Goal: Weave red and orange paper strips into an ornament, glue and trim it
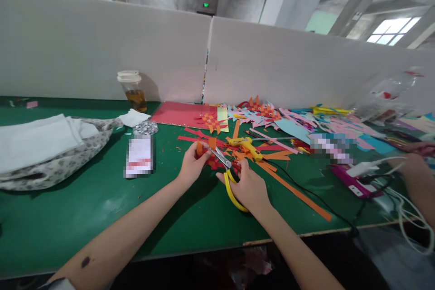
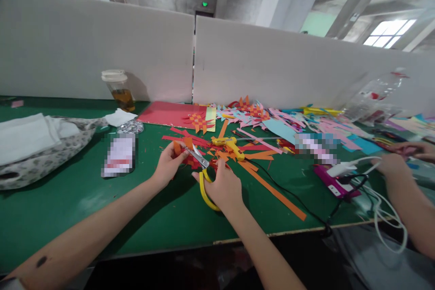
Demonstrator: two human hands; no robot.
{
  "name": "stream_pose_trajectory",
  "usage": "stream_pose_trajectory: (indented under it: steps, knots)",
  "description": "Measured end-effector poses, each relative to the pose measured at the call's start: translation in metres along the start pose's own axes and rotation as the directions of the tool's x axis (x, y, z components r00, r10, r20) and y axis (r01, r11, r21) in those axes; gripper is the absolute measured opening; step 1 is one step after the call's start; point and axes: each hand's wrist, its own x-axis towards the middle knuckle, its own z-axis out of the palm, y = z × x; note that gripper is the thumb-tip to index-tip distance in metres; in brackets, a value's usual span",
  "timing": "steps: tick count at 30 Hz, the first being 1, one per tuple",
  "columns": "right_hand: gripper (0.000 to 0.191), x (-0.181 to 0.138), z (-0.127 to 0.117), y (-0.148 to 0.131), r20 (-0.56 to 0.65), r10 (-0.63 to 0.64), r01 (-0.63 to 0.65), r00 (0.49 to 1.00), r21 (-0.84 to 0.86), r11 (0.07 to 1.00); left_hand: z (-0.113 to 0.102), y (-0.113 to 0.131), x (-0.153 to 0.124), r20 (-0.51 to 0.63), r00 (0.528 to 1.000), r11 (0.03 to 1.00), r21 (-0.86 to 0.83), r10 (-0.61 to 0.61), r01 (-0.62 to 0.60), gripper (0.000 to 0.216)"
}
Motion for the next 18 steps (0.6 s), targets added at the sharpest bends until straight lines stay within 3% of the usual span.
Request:
stream_pose_trajectory:
  steps: [18]
  knots:
    - [0.060,-0.0012,-0.0045,-0.0018,-0.023,-0.025,0.024,0.999,-0.044,0.999,0.0039,0.0049,-0.0048,-0.021,0.979,0.951,-0.242,-0.201,0.190,0.028]
